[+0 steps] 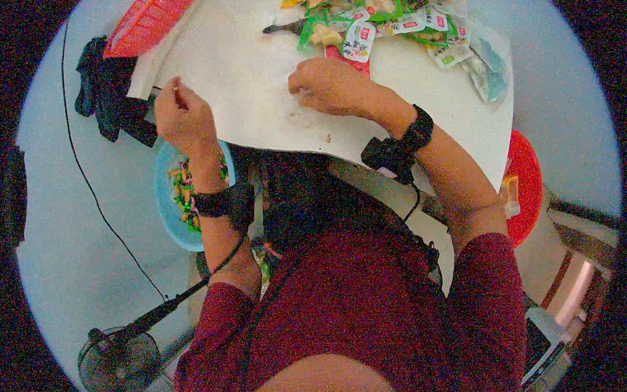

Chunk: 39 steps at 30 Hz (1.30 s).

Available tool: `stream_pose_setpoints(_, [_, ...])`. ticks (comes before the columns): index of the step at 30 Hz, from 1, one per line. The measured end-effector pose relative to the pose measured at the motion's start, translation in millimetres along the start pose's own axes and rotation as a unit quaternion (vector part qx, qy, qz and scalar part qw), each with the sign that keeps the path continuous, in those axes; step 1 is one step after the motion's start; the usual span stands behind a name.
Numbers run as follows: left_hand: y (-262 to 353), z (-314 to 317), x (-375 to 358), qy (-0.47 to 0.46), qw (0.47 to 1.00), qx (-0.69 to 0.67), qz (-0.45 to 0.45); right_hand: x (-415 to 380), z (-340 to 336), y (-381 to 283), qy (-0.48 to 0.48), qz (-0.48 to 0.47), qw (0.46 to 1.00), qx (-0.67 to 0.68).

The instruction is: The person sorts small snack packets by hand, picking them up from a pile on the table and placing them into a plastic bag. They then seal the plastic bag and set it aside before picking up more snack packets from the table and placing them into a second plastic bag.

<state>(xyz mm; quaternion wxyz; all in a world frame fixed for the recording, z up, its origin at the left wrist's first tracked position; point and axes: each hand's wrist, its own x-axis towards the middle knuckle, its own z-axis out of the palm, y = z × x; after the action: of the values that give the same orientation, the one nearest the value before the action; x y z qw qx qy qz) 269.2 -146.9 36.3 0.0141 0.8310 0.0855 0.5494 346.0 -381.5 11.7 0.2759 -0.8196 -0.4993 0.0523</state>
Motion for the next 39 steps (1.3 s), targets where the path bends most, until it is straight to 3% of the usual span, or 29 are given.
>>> stream_pose_setpoints(3, [-2,16,-15,-0.063,0.997,-0.017,-0.039,3,-10,11,0.147,0.144,0.961,0.184])
stream_pose_setpoints(6, [-4,31,-29,-0.087,0.993,-0.065,-0.047,2,-29,25,0.292,0.170,0.862,0.377])
stream_pose_setpoints(10, [-7,50,-51,-0.155,0.979,-0.127,-0.047,-3,-41,38,0.328,0.181,0.745,0.552])
stream_pose_setpoints(15, [-4,47,-49,-0.213,0.954,-0.191,-0.087,0,-47,39,0.364,0.144,0.741,0.545])
stream_pose_setpoints(19, [-6,48,-50,-0.218,0.945,-0.217,-0.115,20,-62,26,0.431,0.122,0.745,0.494])
stream_pose_setpoints(22, [-3,45,-46,-0.234,0.939,-0.217,-0.130,53,-76,32,0.389,0.080,0.893,0.212])
stream_pose_setpoints(23, [-3,44,-46,-0.239,0.937,-0.216,-0.136,69,-80,33,0.402,0.013,0.915,0.037])
stream_pose_setpoints(26, [-6,47,-47,-0.228,0.939,-0.224,-0.125,124,-80,27,0.268,-0.042,0.955,-0.125])
stream_pose_setpoints(29, [-6,45,-46,-0.242,0.935,-0.225,-0.131,178,-46,49,0.133,-0.129,0.951,-0.247])
stream_pose_setpoints(32, [-7,45,-46,-0.244,0.930,-0.238,-0.137,217,-22,73,0.053,-0.121,0.917,-0.376])
stream_pose_setpoints(36, [-7,45,-45,-0.257,0.924,-0.239,-0.148,261,-8,115,0.030,-0.024,0.906,-0.422])
stream_pose_setpoints(39, [-7,45,-43,-0.251,0.923,-0.249,-0.154,289,-10,142,-0.006,0.060,0.926,-0.373])
